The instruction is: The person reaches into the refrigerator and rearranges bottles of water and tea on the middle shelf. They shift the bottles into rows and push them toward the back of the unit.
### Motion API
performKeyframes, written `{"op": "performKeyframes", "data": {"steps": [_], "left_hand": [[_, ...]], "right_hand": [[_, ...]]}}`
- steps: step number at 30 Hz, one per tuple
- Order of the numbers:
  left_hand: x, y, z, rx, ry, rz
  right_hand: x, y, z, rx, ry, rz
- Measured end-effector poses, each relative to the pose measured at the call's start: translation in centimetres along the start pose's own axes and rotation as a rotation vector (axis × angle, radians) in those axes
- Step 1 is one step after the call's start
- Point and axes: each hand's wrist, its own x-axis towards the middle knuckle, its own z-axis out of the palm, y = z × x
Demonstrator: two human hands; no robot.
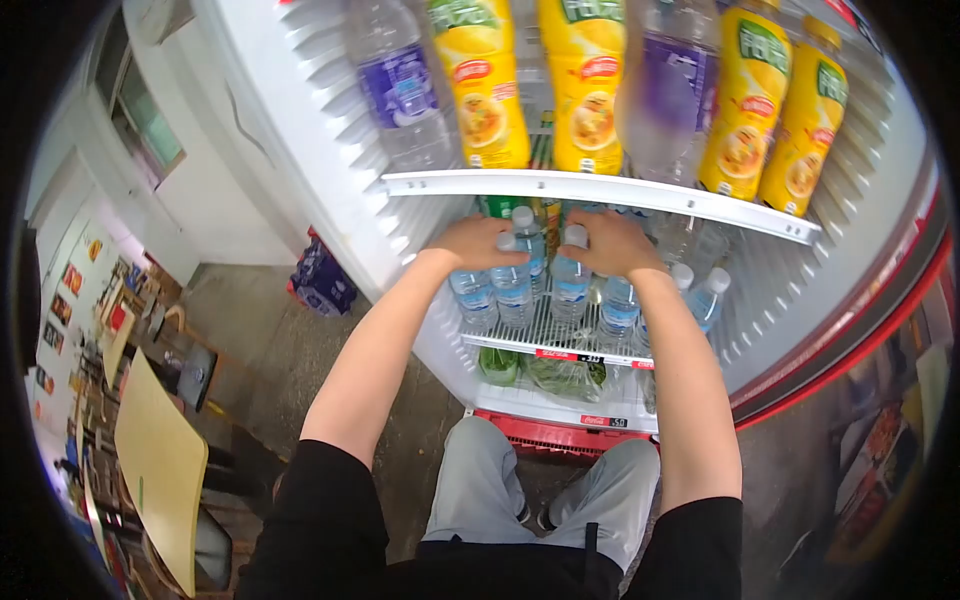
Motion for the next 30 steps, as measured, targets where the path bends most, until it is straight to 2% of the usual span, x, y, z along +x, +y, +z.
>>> {"op": "performKeyframes", "data": {"steps": [2, 5, 8, 11, 12, 15, 16, 19, 25, 30], "left_hand": [[-0.6, 0.1, -0.4, 0.012, -0.034, -0.048], [-0.8, 0.7, -0.7, 0.036, -0.07, -0.071], [-1.1, 0.7, -1.4, 0.01, -0.09, -0.023], [-0.9, 0.2, -1.3, 0.037, -0.116, -0.043], [-0.8, 0.0, -0.9, 0.044, -0.082, -0.059], [-1.2, 0.1, -1.0, -0.007, -0.083, -0.079], [-1.4, 0.3, -1.2, -0.011, -0.099, -0.077], [-1.1, 0.5, -1.2, -0.017, -0.121, -0.051], [-1.0, 0.2, -1.2, -0.013, -0.126, -0.057], [-0.8, 0.1, -0.9, 0.019, -0.11, -0.075]], "right_hand": [[-0.5, -1.1, -0.7, -0.093, -0.033, 0.043], [-1.5, -3.0, -1.8, -0.097, 0.045, 0.146], [-0.7, 0.0, -0.4, 0.066, 0.249, 0.141], [-2.1, 0.8, -1.1, -0.184, 0.313, 0.008], [-3.3, -0.1, -2.0, -0.417, 0.228, 0.025], [-4.7, -1.4, -3.3, -0.547, -0.135, 0.205], [-5.2, -1.7, -3.6, -0.471, -0.161, 0.188], [-5.7, -0.9, -2.8, -0.432, -0.054, 0.139], [-5.2, -4.2, -1.9, -0.435, -0.049, 0.143], [-4.5, -5.1, -0.2, -0.449, 0.064, 0.072]]}}
